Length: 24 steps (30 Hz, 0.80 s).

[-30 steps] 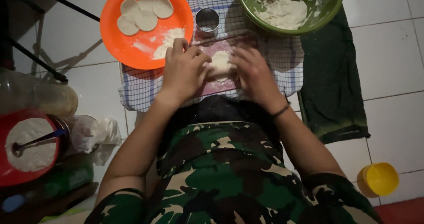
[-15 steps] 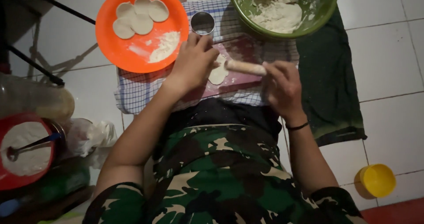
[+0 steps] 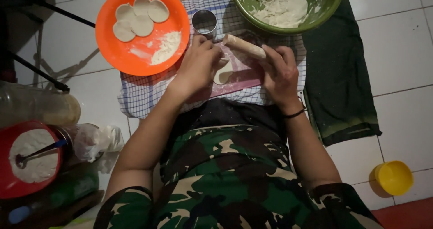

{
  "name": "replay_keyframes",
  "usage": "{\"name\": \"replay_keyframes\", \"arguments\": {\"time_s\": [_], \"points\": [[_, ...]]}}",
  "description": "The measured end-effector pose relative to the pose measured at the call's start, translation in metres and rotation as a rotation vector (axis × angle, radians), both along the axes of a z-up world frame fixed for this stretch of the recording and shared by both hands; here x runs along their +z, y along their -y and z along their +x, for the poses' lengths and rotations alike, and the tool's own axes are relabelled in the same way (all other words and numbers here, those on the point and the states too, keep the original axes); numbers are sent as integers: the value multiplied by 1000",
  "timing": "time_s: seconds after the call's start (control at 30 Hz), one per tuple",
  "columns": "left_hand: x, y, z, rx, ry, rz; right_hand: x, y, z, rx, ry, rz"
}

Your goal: A person prepares circular dough wrappers by flattening dough with a rolling pin and cutting shapes with a metal mold while sitting on the floor.

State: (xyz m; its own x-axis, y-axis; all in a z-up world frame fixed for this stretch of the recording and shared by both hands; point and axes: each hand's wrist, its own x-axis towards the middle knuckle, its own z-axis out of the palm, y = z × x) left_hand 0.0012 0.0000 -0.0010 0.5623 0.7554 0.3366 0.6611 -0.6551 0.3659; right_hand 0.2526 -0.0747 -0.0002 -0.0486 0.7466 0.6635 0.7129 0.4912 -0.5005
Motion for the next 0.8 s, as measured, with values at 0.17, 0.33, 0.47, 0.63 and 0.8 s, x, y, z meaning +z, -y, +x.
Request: {"name": "replay_keyframes", "arguments": {"time_s": [0.17,0.33,0.47,0.63,0.8], "points": [[25,17,-10,-77,70,-142,-2,1,0,16,-2,1],[60,40,-6,-144,379,-288,-4,1,2,7,-14,-2],[38,40,1,-5,786,-456,-2,1,1,9,-18,-11],[5,44,-5,258,928,-620,4,3,-1,14,-20,-11],[28,67,-22,382,267,-237,-3,-3,2,73,58,-11]]}}
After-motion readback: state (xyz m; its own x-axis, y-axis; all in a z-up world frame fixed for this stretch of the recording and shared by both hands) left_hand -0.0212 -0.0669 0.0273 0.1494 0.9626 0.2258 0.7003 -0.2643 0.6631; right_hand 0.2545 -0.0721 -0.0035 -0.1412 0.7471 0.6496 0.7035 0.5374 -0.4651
